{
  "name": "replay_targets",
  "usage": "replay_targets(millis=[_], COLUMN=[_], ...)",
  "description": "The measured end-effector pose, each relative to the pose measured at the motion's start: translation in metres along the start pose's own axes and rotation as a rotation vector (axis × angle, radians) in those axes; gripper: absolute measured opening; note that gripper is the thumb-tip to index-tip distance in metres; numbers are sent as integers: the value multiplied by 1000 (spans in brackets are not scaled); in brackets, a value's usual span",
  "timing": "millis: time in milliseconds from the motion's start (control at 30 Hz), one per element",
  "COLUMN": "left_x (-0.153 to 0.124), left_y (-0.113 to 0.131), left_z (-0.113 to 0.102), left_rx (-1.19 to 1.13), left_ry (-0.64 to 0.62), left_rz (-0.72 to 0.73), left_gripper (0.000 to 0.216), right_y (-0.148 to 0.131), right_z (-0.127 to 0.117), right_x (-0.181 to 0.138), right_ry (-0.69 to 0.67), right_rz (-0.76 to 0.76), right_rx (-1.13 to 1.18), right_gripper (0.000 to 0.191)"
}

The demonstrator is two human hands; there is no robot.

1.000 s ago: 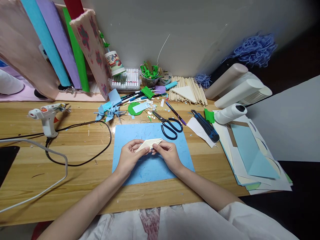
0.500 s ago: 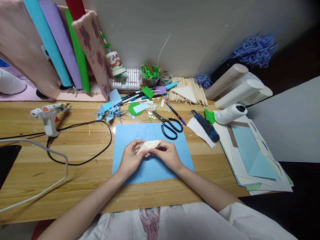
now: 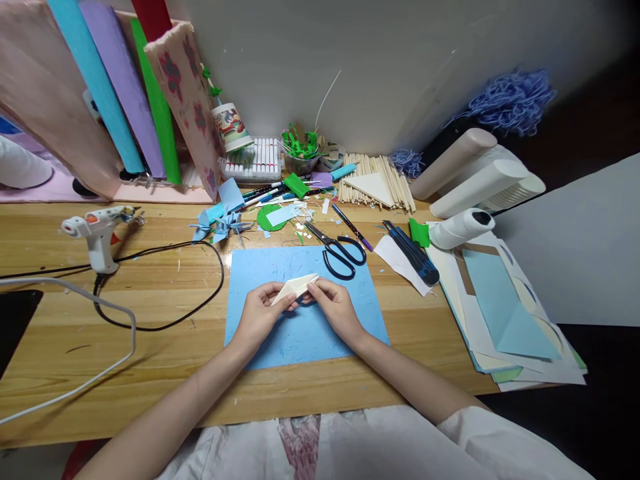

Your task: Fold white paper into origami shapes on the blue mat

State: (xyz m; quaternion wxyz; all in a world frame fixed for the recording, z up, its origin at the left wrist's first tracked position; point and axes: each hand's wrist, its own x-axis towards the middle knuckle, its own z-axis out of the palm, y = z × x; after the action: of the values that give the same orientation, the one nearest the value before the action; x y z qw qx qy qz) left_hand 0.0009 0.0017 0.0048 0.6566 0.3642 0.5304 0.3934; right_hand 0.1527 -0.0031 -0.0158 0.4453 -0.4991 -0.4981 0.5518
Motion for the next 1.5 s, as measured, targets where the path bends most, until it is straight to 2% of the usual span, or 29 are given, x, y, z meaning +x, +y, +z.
replay_targets(millis=[33, 100, 133, 233, 333, 833, 1067, 1500], left_x=[0, 0, 0, -1, -1, -6, -6, -3], left_y=[0, 0, -1, -5, -8, -4, -5, -9], left_z=[-1, -2, -3, -3, -3, 1, 0, -4], left_rx=[11, 58, 87, 157, 180, 302, 355, 473], left_ry=[-3, -29, -44, -78, -99, -104, -108, -124], left_rz=[5, 13, 17, 49, 76, 125, 173, 187], left_gripper=[24, 23, 22, 21, 22, 21, 23, 26], right_y=[-1, -4, -6, -11, -11, -11, -10, -7], right_z=[0, -1, -2, -6, -8, -9, -13, -11], right_x=[0, -1, -1, -2, -1, 3, 6, 4], right_ry=[47, 126, 127, 35, -22, -61, -203, -105], right_rz=[-38, -149, -218, -423, -510, -434, -380, -432], right_rx=[-28, -115, -191, -436, -527, -489, -484, -523], right_gripper=[21, 38, 41, 24, 19, 8, 2, 6])
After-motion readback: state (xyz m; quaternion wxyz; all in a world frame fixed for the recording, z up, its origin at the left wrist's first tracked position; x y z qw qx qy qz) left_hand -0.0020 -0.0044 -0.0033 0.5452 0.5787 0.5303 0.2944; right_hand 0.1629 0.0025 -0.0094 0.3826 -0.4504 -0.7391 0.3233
